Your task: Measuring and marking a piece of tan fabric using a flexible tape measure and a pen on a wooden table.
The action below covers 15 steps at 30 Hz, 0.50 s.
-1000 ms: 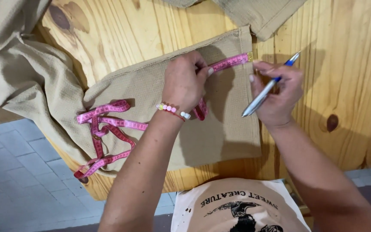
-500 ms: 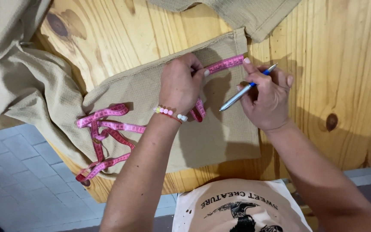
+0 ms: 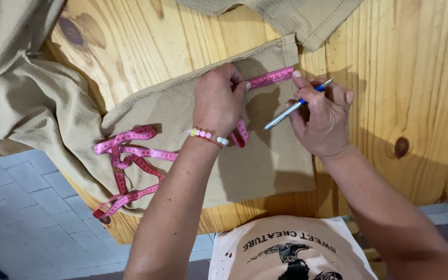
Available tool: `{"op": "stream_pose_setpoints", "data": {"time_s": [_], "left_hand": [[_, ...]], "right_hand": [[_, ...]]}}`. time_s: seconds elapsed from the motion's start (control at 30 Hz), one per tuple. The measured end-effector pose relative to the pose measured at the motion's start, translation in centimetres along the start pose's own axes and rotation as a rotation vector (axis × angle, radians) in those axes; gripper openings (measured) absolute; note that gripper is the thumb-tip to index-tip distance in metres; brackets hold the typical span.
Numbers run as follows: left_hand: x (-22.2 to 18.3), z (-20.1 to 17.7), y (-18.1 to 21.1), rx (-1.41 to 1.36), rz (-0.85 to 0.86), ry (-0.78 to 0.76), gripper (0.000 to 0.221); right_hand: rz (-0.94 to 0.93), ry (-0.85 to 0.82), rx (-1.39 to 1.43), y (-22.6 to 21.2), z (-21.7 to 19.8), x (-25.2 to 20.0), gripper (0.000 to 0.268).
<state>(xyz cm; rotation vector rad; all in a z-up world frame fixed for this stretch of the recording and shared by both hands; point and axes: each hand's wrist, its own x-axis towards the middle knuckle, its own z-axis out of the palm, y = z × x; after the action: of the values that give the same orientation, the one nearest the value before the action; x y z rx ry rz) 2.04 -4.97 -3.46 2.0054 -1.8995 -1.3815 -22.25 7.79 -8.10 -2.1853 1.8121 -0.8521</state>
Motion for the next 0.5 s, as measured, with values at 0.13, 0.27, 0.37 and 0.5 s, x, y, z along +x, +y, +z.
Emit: {"op": "stream_pose_setpoints", "data": {"time_s": [0.13, 0.27, 0.37, 0.5], "left_hand": [[-0.2, 0.5, 0.7, 0.025, -0.026, -0.010, 0.013], [0.2, 1.1, 0.0, 0.039, -0.017, 0.011, 0.015], [0.3, 1.1, 0.2, 0.047, -0.008, 0.018, 0.014], [1.0, 1.8, 0.1, 0.081, -0.025, -0.004, 0.013]], "right_hand": [[-0.010, 0.000, -0.010, 0.1, -0.1, -0.1, 0.023], [-0.042, -0.003, -0.033, 0.0, -0.1, 0.1, 0.023], [-0.053, -0.017, -0.046, 0.3, -0.3, 0.1, 0.022], [-0.053, -0.026, -0.046, 0.9, -0.1, -0.2, 0.020]]}}
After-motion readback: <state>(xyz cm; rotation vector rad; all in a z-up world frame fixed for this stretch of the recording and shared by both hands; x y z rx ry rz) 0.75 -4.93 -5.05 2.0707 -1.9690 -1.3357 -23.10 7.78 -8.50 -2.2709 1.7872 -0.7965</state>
